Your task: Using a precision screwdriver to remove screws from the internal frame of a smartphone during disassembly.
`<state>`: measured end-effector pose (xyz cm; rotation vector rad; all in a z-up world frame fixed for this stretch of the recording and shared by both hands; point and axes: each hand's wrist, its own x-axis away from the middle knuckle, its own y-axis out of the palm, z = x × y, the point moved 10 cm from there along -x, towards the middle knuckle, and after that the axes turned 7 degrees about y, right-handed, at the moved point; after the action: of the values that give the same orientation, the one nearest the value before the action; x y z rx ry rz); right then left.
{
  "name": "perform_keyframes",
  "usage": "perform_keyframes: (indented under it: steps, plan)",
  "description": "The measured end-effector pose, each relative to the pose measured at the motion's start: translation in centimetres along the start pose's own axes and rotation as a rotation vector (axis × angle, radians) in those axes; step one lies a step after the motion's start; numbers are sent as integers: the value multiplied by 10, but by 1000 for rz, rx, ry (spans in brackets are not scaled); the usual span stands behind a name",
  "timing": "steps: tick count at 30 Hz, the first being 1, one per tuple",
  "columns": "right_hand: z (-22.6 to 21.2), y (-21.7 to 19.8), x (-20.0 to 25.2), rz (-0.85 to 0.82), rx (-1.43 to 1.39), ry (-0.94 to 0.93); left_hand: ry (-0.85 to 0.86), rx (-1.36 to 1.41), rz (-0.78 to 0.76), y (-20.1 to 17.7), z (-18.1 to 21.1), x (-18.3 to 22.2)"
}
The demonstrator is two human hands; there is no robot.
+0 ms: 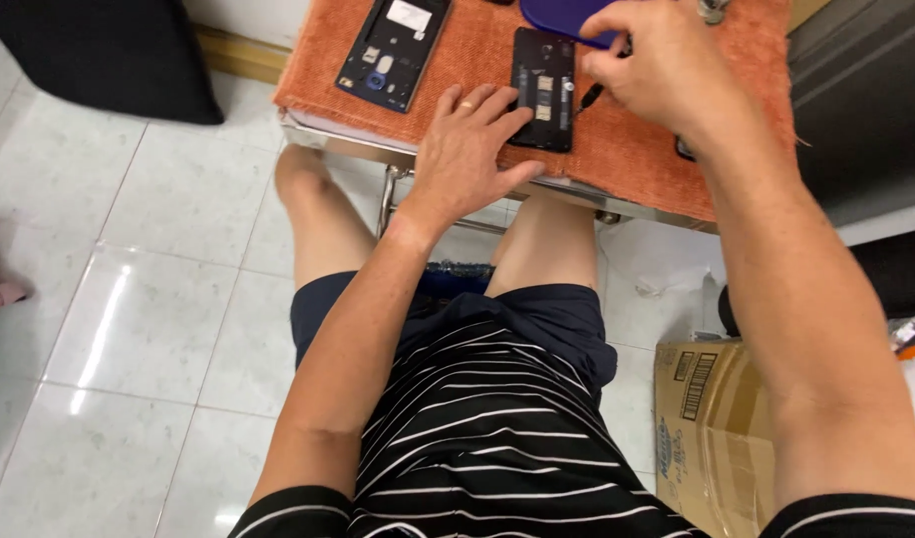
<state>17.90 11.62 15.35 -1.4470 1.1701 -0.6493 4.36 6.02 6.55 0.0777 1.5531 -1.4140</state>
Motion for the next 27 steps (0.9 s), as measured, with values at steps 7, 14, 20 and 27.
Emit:
perform_keyframes:
  steps: [7,14,20,27]
  plan:
    - [4,5,7,-172,-118,81,4,1,-7,0,3,0]
    - [-1,-6,9,-145,-149,174,-1,-20,-35,1,1,0]
    - [9,-9,9,10,-10,72,12,-28,-26,-1,5,-1]
    - [-3,0,6,-145,-137,35,15,-39,-35,3,2,1]
